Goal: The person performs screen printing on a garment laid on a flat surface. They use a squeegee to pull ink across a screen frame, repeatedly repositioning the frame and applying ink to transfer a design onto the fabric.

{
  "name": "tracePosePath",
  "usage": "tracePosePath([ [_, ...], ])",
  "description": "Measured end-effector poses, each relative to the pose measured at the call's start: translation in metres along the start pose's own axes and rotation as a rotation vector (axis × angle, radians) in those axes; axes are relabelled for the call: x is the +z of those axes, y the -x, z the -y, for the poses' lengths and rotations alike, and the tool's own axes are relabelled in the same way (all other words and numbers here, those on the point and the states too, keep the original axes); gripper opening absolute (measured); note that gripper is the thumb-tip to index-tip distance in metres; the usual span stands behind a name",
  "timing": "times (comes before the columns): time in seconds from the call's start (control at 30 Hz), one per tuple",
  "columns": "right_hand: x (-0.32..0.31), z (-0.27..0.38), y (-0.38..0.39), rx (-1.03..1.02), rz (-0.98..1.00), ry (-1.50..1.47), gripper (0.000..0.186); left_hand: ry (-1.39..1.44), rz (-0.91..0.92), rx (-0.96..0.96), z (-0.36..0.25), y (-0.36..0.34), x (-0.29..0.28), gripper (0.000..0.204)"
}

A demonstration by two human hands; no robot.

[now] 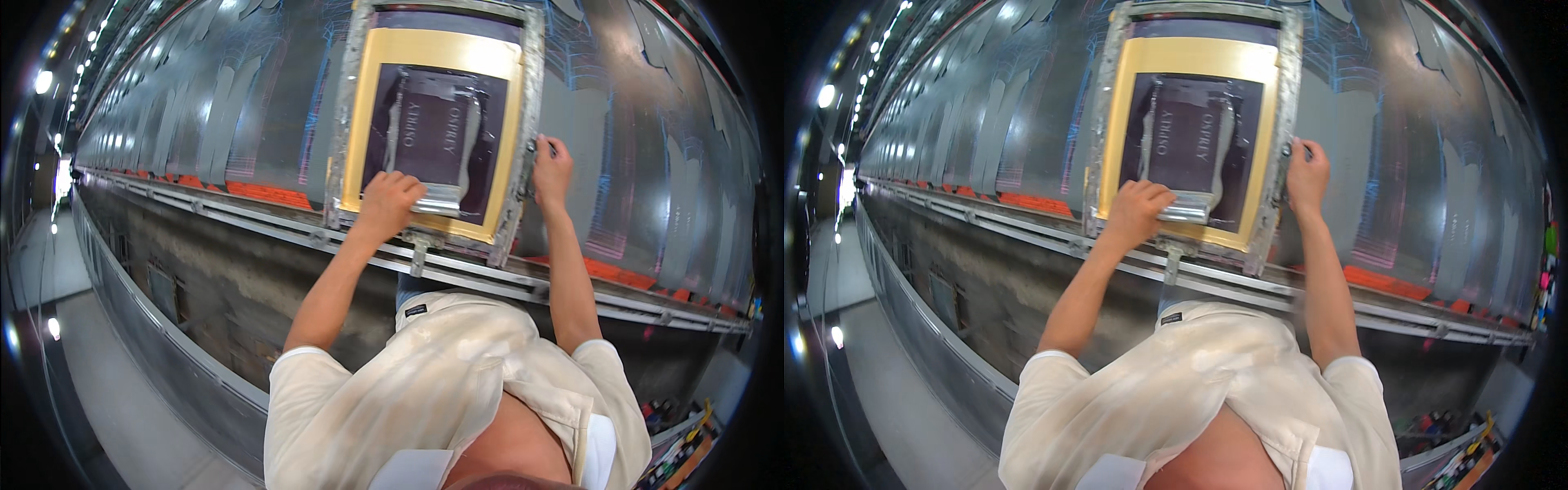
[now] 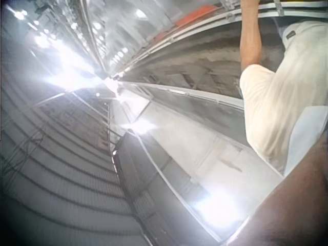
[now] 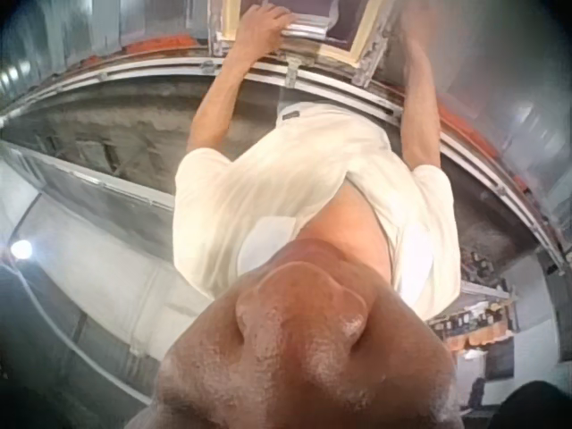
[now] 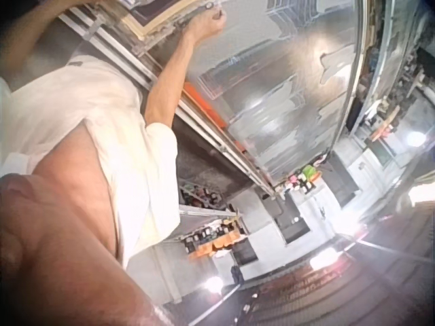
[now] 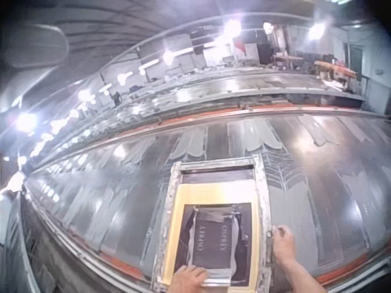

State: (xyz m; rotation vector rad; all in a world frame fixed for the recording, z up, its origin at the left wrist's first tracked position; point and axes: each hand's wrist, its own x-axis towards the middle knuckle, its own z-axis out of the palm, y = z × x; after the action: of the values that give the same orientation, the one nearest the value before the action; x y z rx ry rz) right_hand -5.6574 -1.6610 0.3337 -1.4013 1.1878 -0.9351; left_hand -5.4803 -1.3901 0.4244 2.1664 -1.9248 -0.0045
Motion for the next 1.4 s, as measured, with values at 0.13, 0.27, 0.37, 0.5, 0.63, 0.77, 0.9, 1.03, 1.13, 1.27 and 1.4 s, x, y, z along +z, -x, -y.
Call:
tracePosePath([
  [0.13,-0.01,-0.002,0.002,0.064,0.052,0.025,0.029,0.053,-0.009,-0.01,-0.011,-0.002,-0.001,0.037],
  [0.27,-0.02,0.009,-0.004,0.099,0.002,0.124,0.029,0.089,-0.02,-0.054,-0.019,-0.015,-0.002,0.03],
  [0.37,-0.031,0.019,-0.009,0.154,0.001,0.207,0.031,0.184,0.14,-0.05,-0.003,-0.038,-0.018,0.023],
  [0.5,-0.024,0.02,-0.007,0.126,-0.055,0.356,0.034,0.216,0.12,0.019,0.049,-0.113,-0.022,0.02],
  [0.63,-0.02,0.035,-0.005,0.171,0.084,0.416,0.033,0.104,0.125,0.049,0.104,-0.194,-0.021,0.019],
  [0.77,-0.014,0.042,0.003,0.164,0.049,0.446,0.03,0.112,0.156,0.06,0.109,-0.193,-0.014,0.02],
  [0.9,-0.014,0.029,0.0,0.306,0.048,0.316,0.029,0.108,0.145,0.155,0.07,-0.103,-0.002,0.032],
  [1.03,-0.008,0.042,-0.002,0.394,0.084,0.094,0.022,0.201,0.27,0.136,0.04,-0.056,-0.02,0.037],
  [1.13,-0.009,0.017,-0.004,0.237,-0.023,0.304,0.033,0.227,0.243,0.151,0.063,-0.104,-0.025,0.03],
  [1.27,-0.001,0.038,-0.001,0.244,-0.053,0.36,0.035,0.146,0.106,0.178,0.114,-0.196,-0.01,0.024],
  [1.4,-0.002,0.049,0.002,0.251,-0.064,0.395,0.035,0.091,0.163,0.14,0.119,-0.219,-0.011,0.022],
])
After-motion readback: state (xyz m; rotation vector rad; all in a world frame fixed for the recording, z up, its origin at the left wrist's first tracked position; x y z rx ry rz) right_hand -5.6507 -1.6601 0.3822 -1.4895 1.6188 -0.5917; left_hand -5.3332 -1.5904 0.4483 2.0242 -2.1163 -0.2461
